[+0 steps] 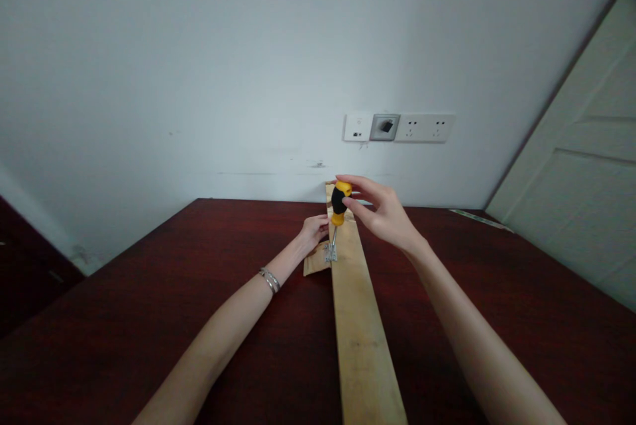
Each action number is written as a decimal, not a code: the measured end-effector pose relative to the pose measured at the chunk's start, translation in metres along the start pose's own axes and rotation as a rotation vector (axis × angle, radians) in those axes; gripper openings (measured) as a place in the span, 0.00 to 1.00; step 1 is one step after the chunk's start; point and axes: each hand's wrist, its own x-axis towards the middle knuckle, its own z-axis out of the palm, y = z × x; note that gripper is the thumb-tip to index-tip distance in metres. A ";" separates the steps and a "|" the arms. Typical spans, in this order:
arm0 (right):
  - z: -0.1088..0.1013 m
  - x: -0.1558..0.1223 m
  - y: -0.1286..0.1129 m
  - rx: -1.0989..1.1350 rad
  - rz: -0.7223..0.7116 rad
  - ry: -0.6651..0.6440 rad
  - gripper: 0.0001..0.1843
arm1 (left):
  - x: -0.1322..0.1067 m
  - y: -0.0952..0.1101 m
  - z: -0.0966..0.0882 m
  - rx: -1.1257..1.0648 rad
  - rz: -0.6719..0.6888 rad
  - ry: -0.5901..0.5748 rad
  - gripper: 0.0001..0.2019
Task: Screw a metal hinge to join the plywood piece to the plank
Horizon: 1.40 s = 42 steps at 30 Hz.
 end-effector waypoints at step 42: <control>0.001 -0.001 -0.007 -0.116 0.001 -0.023 0.19 | -0.005 0.004 0.000 0.000 0.011 0.011 0.06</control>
